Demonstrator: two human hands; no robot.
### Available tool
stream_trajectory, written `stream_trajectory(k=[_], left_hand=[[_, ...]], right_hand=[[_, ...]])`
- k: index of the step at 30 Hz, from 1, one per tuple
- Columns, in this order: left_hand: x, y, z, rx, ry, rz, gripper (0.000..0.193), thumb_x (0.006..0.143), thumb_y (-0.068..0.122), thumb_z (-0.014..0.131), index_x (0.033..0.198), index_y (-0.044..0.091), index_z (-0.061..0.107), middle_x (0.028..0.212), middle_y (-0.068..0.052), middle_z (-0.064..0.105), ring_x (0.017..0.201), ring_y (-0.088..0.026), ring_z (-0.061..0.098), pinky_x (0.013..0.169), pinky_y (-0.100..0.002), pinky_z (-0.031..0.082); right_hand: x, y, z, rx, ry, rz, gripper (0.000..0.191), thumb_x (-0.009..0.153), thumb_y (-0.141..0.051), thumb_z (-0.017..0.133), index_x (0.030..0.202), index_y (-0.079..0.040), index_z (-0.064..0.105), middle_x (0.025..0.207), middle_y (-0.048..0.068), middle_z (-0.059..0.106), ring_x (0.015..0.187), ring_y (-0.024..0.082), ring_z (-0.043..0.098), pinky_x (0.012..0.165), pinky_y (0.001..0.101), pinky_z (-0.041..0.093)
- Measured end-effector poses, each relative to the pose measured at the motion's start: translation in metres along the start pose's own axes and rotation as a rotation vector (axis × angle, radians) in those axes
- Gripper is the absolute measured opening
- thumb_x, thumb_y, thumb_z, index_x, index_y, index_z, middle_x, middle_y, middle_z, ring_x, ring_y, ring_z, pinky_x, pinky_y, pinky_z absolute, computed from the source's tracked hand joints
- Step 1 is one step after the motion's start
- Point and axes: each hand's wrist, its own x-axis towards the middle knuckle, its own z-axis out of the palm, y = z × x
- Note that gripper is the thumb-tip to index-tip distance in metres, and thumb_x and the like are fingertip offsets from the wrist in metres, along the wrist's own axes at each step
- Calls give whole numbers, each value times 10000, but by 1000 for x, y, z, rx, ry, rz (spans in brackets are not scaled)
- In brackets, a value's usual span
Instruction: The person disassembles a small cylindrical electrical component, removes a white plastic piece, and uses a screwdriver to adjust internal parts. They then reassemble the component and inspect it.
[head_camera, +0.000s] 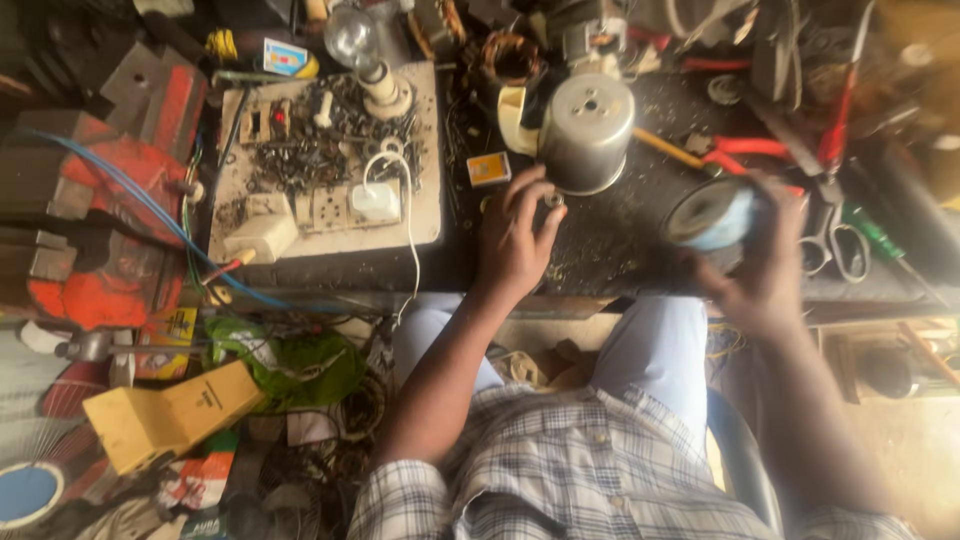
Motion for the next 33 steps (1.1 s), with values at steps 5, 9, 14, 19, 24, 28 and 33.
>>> stream_trajectory(k=[5,9,14,19,24,28,33], left_hand=[[6,15,3,37,-129,73,295,928,189,774,1167,49,672,1286,-116,656,1202,-315,629,1058,-424,493],[12,24,4,149,-213,35,322,889,160,785,1174,44,687,1242,-103,665,1160,-304,604,1036,-431,481],[16,30,5,165,-216,11,376,903,200,769,1220,24,671,1234,-118,654,1156,-314,594,1024,-444,469],[17,32,3,129,-206,55,350,958,239,748,1234,42,662,1258,-115,655,1207,-313,592,1066,-453,461],[21,36,1,78,-258,124,437,929,288,774,1282,60,654,1329,-109,649,1271,-329,572,1103,-462,447],[18,42,-4,68,-352,244,647,893,378,781,1407,34,593,1456,-152,572,1350,-367,514,1123,-495,408],[15,43,0,128,-434,293,627,909,451,749,1398,86,604,1490,-141,554,1382,-339,503,1115,-500,399]], right_hand=[[14,-30,6,-352,-135,-8,1016,648,-148,892,1544,-27,426,1466,211,509,1328,413,537,1116,485,480],[26,-34,20,-395,-187,-64,1064,647,-251,928,1528,10,392,1403,189,578,1214,423,553,1060,508,477],[24,-30,24,-345,-181,-24,1025,701,-306,922,1517,24,398,1374,164,622,1169,406,576,1025,494,490],[25,-32,24,-400,-172,-31,988,692,-315,927,1480,32,443,1373,178,616,1124,419,580,999,501,495],[25,-33,22,-344,-126,-58,966,677,-331,929,1449,15,464,1381,203,600,1182,417,579,1022,514,481],[5,-34,11,-257,-68,-82,991,687,-341,934,1462,35,446,1401,249,563,1247,424,560,1059,513,463],[-23,-15,-28,-291,120,2,796,757,-165,931,1425,-38,516,1381,146,621,1258,316,617,1076,434,515]])
